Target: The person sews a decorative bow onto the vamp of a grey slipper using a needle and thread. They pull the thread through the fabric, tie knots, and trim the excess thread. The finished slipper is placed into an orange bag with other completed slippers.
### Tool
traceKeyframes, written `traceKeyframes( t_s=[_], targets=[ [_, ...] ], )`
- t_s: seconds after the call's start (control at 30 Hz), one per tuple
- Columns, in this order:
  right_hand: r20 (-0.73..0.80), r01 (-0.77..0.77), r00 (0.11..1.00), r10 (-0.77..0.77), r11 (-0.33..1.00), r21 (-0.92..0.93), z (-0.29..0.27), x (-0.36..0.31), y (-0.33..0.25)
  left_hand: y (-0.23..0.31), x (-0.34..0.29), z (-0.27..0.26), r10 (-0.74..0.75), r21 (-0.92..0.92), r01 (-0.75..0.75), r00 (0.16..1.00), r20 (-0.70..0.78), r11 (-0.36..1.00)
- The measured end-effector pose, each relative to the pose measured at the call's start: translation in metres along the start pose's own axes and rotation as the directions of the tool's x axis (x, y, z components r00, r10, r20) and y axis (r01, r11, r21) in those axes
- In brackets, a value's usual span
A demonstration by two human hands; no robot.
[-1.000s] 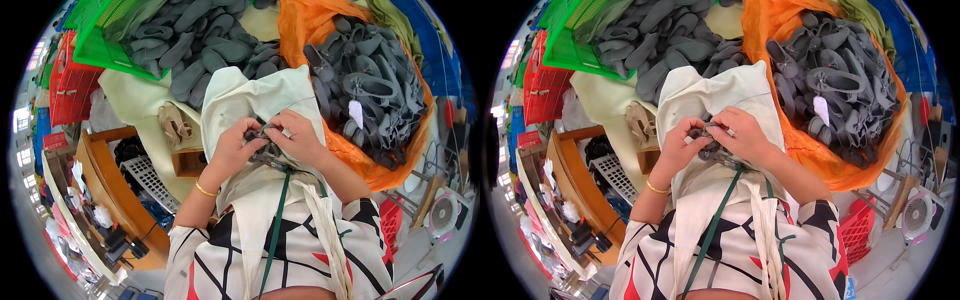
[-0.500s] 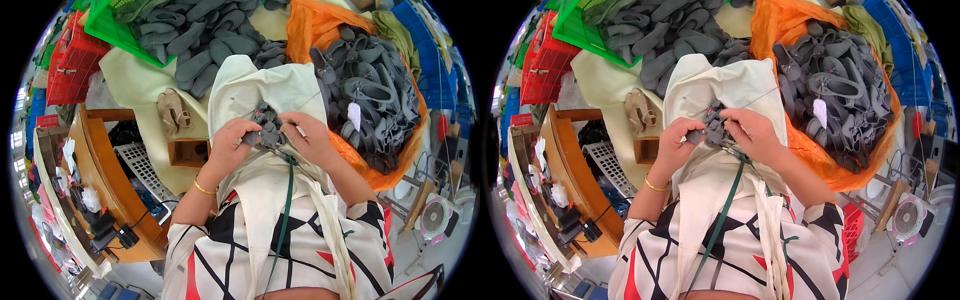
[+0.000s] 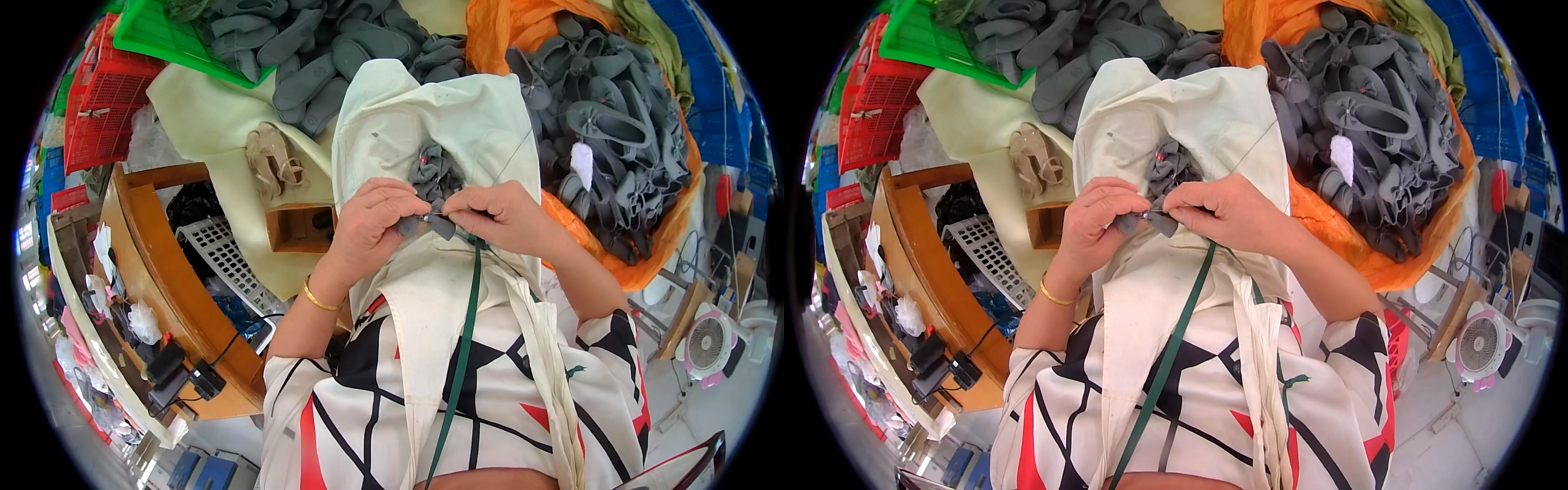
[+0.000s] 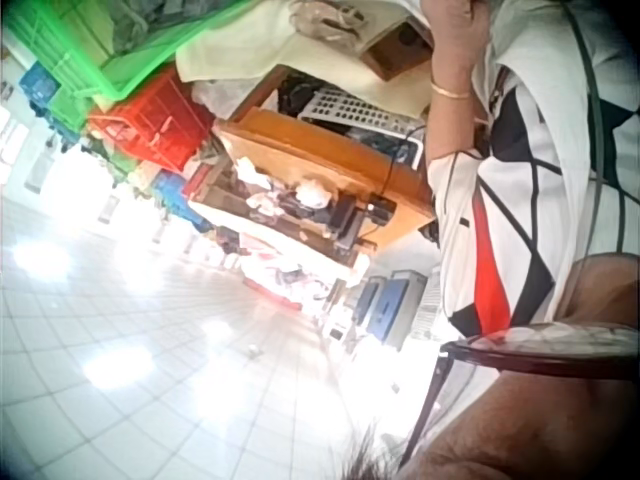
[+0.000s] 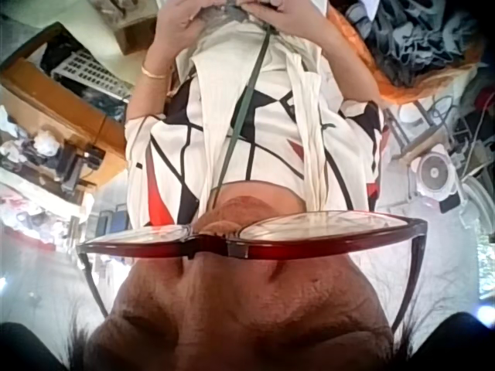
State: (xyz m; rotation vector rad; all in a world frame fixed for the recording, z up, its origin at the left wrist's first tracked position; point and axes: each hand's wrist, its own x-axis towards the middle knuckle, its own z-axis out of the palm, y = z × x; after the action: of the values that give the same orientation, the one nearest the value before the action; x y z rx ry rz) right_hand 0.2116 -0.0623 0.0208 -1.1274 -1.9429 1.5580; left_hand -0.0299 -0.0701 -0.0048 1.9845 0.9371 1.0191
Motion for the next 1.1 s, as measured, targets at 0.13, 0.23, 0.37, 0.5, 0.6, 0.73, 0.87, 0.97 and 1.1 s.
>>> traceKeyframes(
  t_s=[0.13, 0.23, 0.37, 0.5, 0.6, 0.73, 0.87, 0.97, 1.1],
  targets=[
    [0.002, 0.023, 1.0, -0.023, 0.999, 0.025, -0.001, 0.002, 0.004, 0.0, 0.003, 0.0, 0.003, -0.016, -0.003, 1.0, 0.002, 1.0],
    [0.025, 0.02, 0.999, -0.021, 0.998, 0.054, -0.002, 0.003, 0.005, -0.002, 0.004, 0.001, 0.007, -0.026, -0.007, 1.0, 0.007, 1.0],
    [0.048, 0.037, 0.998, -0.041, 0.997, 0.066, -0.003, 0.003, 0.006, -0.005, 0.004, 0.001, -0.018, -0.064, 0.019, 1.0, 0.021, 0.998],
    [0.047, 0.061, 0.997, -0.066, 0.993, 0.101, 0.0, 0.003, 0.011, -0.005, 0.002, 0.0, -0.034, -0.104, 0.037, 0.999, 0.025, 0.994],
    [0.057, 0.051, 0.997, -0.06, 0.988, 0.147, 0.001, 0.005, 0.013, -0.004, 0.001, 0.001, -0.068, -0.163, 0.071, 0.997, 0.025, 0.984],
    [0.043, 0.086, 0.994, -0.097, 0.975, 0.206, 0.012, 0.005, 0.021, -0.008, -0.007, 0.005, -0.093, -0.249, 0.101, 0.995, 0.041, 0.963],
    [0.048, 0.074, 0.995, -0.085, 0.978, 0.197, 0.016, 0.005, 0.017, -0.007, -0.013, 0.007, -0.124, -0.324, 0.126, 0.992, 0.027, 0.938],
    [0.064, 0.008, 0.998, -0.021, 0.978, 0.207, 0.018, 0.004, 0.013, -0.006, -0.015, 0.009, -0.155, -0.365, 0.15, 0.988, 0.017, 0.919],
    [0.076, -0.024, 0.997, 0.008, 0.977, 0.214, 0.016, 0.005, 0.012, -0.007, -0.014, 0.009, -0.161, -0.378, 0.149, 0.987, 0.0, 0.913]
  ],
)
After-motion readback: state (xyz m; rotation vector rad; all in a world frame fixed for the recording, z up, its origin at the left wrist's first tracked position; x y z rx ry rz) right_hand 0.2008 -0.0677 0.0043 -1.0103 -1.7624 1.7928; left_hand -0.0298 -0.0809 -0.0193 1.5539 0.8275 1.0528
